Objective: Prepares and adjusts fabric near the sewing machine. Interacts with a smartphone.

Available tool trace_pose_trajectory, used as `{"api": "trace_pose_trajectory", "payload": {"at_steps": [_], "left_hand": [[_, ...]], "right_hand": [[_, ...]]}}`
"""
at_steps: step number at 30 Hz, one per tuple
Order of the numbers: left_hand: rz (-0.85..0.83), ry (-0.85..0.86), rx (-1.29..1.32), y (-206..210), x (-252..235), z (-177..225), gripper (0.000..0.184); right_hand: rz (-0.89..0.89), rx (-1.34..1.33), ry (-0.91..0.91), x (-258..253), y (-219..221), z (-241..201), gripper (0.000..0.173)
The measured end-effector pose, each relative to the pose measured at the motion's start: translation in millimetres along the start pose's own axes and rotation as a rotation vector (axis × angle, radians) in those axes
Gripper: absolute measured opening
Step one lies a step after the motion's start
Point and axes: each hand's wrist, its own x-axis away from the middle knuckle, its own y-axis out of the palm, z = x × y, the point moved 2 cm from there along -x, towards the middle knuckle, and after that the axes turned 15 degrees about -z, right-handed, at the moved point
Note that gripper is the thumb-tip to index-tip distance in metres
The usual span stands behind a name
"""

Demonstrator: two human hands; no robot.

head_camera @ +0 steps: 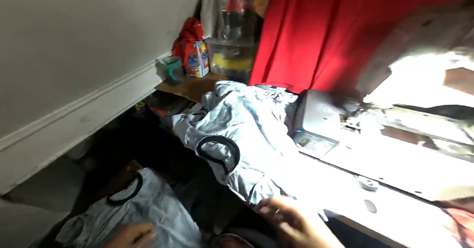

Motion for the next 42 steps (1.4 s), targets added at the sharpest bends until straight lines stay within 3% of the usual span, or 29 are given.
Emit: {"api": "trace_pose_trajectory", "payload": {"at_steps": [2,3,5,7,11,13,15,18,23,26,28,30,32,34,36,39,40,42], "left_hand": [[0.154,0.234,-0.129,-12.7,-34.9,64.4,0.031],[0.229,0.375,-0.171,-11.1,-52.2,97.0,0.028],[0.313,0.627,-0.209,4.8,-82.5,158.8,0.022],[0.279,0.749,-0.162,29.0,-100.3,211.4,0.023],[0.17,0.764,0.061,69.1,-113.8,264.2,0.062],[0.216,0.729,0.193,72.5,-113.3,272.6,0.047],[0.156,0.699,0.268,63.5,-109.2,271.3,0.03],[0.102,0.746,0.286,48.4,-104.9,261.8,0.02],[0.064,0.81,0.389,36.7,-100.8,260.5,0.013],[0.297,0.818,0.19,36.9,-100.9,264.1,0.024],[0.538,0.737,-0.069,30.7,-91.1,267.5,0.022],[0.631,0.688,-0.204,27.3,-79.2,272.8,0.018],[0.554,0.78,-0.168,33.5,-68.9,281.8,0.012],[0.332,0.964,0.08,42.1,-70.5,287.7,0.015],[0.174,1.019,0.46,42.6,-82.4,284.8,0.013],[-0.014,0.881,1.153,31.0,-98.0,279.3,0.032],[-0.037,0.831,1.283,29.0,-101.0,279.6,0.036],[-0.047,0.82,1.283,28.2,-110.0,277.8,0.035]], "right_hand": [[0.364,0.056,0.111,17.9,-33.0,26.2,0.036],[0.458,0.099,0.192,24.5,-44.6,39.6,0.039],[0.458,0.068,0.299,34.8,-56.3,48.3,0.037],[0.387,-0.133,0.323,38.3,-59.9,25.5,0.032],[0.413,-0.622,0.258,33.8,-55.1,-19.6,0.014],[0.438,-0.795,0.175,30.8,-49.3,-19.7,0.009],[0.381,-0.81,0.043,32.5,-46.0,-21.4,0.023],[0.356,-0.671,-0.09,39.6,-41.4,-30.7,0.027],[0.361,-0.316,-0.127,46.2,-30.0,-43.5,0.029],[0.455,-0.128,-0.004,46.0,-27.7,-42.5,0.016],[0.496,-0.091,0.087,52.2,-33.6,-32.7,0.018],[0.508,-0.075,0.07,57.1,-41.0,-29.5,0.026],[0.521,0.023,-0.019,53.7,-41.0,-39.1,0.044],[0.594,0.071,-0.042,47.0,-37.1,-50.6,0.041],[0.72,-0.048,-0.036,44.2,-37.7,-43.0,0.03],[0.767,-0.693,0.001,48.8,-47.9,-18.3,0.012],[0.75,-0.911,-0.011,49.6,-48.1,-14.1,0.018],[0.687,-1.169,-0.049,48.9,-45.4,-16.5,0.031]]}}
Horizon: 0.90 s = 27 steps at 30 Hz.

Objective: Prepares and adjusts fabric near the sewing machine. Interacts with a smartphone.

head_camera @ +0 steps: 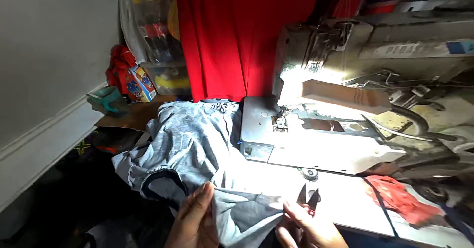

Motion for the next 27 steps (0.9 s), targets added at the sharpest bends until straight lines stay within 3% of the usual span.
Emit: {"api": "trace_pose_trajectory", "payload": {"at_steps": [4,7,9,12,15,19,21,24,27], "left_hand": [[-0.179,0.176,-0.578,-15.9,-8.7,-1.8,0.019],[-0.298,0.229,-0.868,-18.7,-5.5,6.6,0.02],[-0.273,0.209,-0.953,-16.9,-3.7,9.0,0.015],[-0.16,0.154,-1.152,-14.5,-2.5,13.7,0.029],[-0.105,0.248,-1.43,-10.4,-5.0,18.8,0.02],[-0.253,0.325,-1.388,7.7,-17.2,38.5,0.013],[-0.378,0.294,-1.264,25.7,-28.9,49.1,0.016],[-0.382,0.306,-1.336,41.1,-68.0,47.4,0.013],[-0.33,0.292,-1.538,42.7,-129.0,27.6,0.013]], "right_hand": [[-0.062,-0.161,0.038,-10.0,3.0,3.7,0.036],[-0.079,-0.112,-0.033,-19.5,-3.6,5.2,0.021],[-0.085,0.033,-0.093,-20.4,-4.8,3.8,0.01],[-0.138,0.384,-0.219,-16.9,2.3,-5.1,0.02],[-0.124,0.776,-0.345,-17.8,7.2,-11.4,0.022],[-0.077,1.055,-0.46,-12.5,11.5,-28.8,0.016],[-0.092,1.038,-0.487,-3.5,16.5,-48.5,0.015],[0.003,0.906,-0.436,-3.2,11.3,-64.5,0.02],[0.069,0.572,-0.147,-34.2,-26.2,-38.8,0.013]]}}
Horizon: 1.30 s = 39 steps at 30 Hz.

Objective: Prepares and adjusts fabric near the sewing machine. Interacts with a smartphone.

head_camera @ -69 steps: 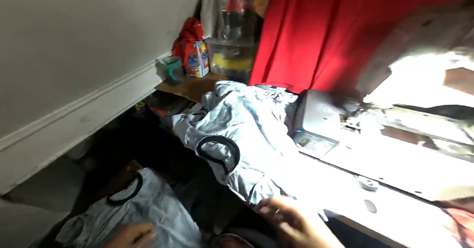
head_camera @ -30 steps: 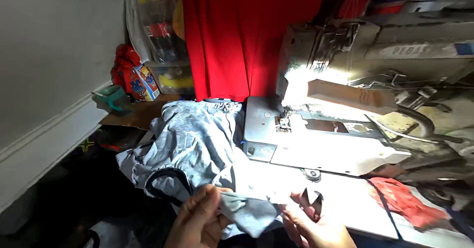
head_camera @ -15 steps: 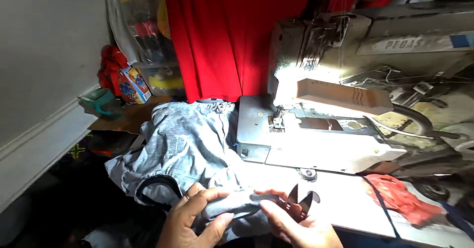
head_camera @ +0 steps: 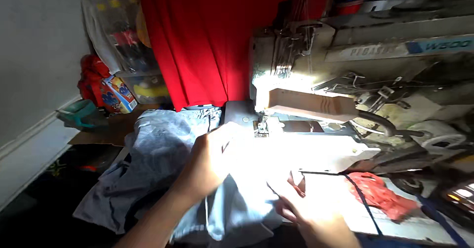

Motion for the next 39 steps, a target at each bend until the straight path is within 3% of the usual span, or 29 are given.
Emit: {"api": "trace_pose_trajectory", "payload": {"at_steps": [2,4,7,8,10,11,14,16,19,21,24,25,27,29,31,34,37,39], "left_hand": [[-0.116,-0.131,-0.175,15.0,-32.4,-14.1,0.016],[-0.263,-0.187,-0.355,33.9,-59.3,-39.4,0.023],[-0.09,0.095,-0.54,74.8,-103.6,-102.5,0.021],[-0.123,0.067,-0.526,76.8,-112.3,-101.6,0.023],[-0.378,-0.181,-0.434,60.3,-122.8,-65.2,0.025],[-0.419,-0.23,-0.419,59.9,-130.7,-62.5,0.025],[-0.195,0.048,-0.449,81.5,-143.5,-110.9,0.021],[-0.061,0.164,-0.476,69.5,-125.2,-100.7,0.017],[-0.07,-0.021,-0.374,16.0,-63.3,-29.5,0.016],[-0.036,-0.129,-0.344,7.2,-27.1,-32.0,0.015],[-0.24,-0.326,-0.304,14.2,11.8,-55.0,0.032],[-0.253,-0.333,-0.3,16.4,15.8,-58.7,0.032],[-0.024,-0.177,-0.325,15.4,11.6,-61.5,0.013],[0.143,-0.086,-0.378,13.0,1.2,-66.3,0.007],[0.111,-0.128,-0.417,18.7,-6.6,-82.2,0.015],[-0.054,-0.322,-0.474,23.9,-15.7,-89.1,0.023],[-0.009,-0.276,-0.416,18.4,-23.7,-50.2,0.024],[-0.061,-0.234,-0.084,18.6,-26.1,-20.6,0.011]], "right_hand": [[0.02,-0.377,0.155,-17.4,-7.5,33.7,0.019],[0.1,-0.641,0.192,-27.4,-10.5,47.3,0.024],[0.176,-0.763,0.234,-36.9,-12.0,45.8,0.031],[0.177,-0.789,0.238,-40.1,-11.4,43.0,0.033],[0.154,-0.795,0.246,-46.1,-8.7,36.3,0.035],[0.143,-0.777,0.238,-48.4,-7.4,36.5,0.035],[0.129,-0.611,0.178,-48.7,-8.0,39.6,0.031],[0.141,-0.352,0.156,-43.6,-15.8,39.2,0.029],[0.3,0.207,0.069,-31.7,-29.9,24.9,0.022],[0.425,0.549,-0.071,-28.4,-33.0,11.8,0.017],[0.298,0.919,-0.134,-40.6,-27.4,3.4,0.028],[0.242,0.959,-0.136,-46.2,-21.5,4.7,0.03],[0.09,0.759,-0.127,-53.0,-8.6,3.8,0.022],[-0.109,0.151,-0.01,-53.9,-0.9,5.7,0.015],[-0.141,-0.217,0.078,-52.1,-1.4,11.2,0.018],[0.076,0.019,0.141,-49.5,-12.6,12.7,0.014],[0.272,0.556,-0.21,-39.0,-10.0,15.4,0.023],[0.247,0.782,-0.471,-34.0,-1.3,16.7,0.019]]}}
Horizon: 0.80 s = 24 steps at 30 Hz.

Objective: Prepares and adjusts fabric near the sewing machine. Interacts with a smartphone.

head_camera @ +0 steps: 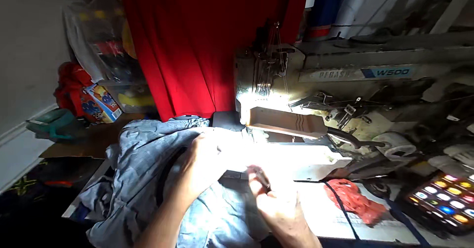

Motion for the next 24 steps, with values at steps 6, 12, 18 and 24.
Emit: {"api": "trace_pose_trajectory", "payload": {"at_steps": [6,12,18,24], "left_hand": [[-0.387,-0.014,0.97,27.0,-0.9,9.1,0.015],[-0.7,0.076,0.657,23.3,4.6,4.2,0.016],[-0.389,0.497,-0.491,-11.0,-23.5,14.9,0.015],[-0.547,0.128,-0.602,-83.3,-40.8,22.1,0.017]], "right_hand": [[0.015,-0.199,0.037,5.4,-6.4,1.9,0.014],[-0.293,-0.473,0.477,-12.9,-13.9,22.9,0.012],[-0.26,-0.097,0.192,-16.1,-7.7,-12.9,0.024],[-0.165,-0.147,0.358,-35.7,-31.6,15.9,0.02]]}}
